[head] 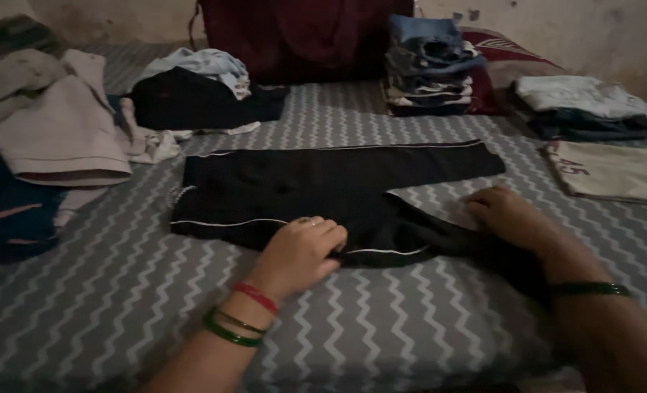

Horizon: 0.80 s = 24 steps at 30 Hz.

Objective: The person folds a light-colored t-shirt and then a pair of black trousers by hand on a bed.

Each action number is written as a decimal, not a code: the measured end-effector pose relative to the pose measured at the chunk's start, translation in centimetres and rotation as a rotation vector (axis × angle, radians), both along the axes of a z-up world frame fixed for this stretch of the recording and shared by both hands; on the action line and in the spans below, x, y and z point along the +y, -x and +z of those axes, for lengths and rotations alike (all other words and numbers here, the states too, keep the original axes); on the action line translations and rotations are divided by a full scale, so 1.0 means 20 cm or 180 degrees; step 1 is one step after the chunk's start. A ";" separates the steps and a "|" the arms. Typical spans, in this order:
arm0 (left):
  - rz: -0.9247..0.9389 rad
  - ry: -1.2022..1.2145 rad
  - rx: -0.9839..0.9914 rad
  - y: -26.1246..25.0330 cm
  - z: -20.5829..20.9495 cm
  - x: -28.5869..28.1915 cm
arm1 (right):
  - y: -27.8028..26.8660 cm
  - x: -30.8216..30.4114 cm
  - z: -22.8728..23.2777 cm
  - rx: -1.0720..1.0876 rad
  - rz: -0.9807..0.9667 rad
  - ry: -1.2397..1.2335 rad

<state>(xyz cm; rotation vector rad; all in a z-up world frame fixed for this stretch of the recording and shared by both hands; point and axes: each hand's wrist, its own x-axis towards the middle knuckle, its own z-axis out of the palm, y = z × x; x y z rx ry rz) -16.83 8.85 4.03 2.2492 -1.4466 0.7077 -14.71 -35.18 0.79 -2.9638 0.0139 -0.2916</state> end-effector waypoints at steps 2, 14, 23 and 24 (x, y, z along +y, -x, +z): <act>0.0075 0.0002 0.0122 0.01 0.01 0.00 | 0.07 -0.02 0.06 0.0074 0.0756 0.0476; -0.0223 -0.0001 0.0108 0.08 -0.03 -0.51 | 0.45 0.33 0.32 0.1229 0.0318 -0.0480; 0.0127 0.0222 0.0150 0.08 -0.11 -0.70 | 0.34 0.09 0.20 -0.0362 -0.1127 -0.0162; 0.0088 0.0224 0.0153 0.08 -0.11 -0.69 | 0.32 0.02 0.18 -0.0509 -0.1099 -0.0215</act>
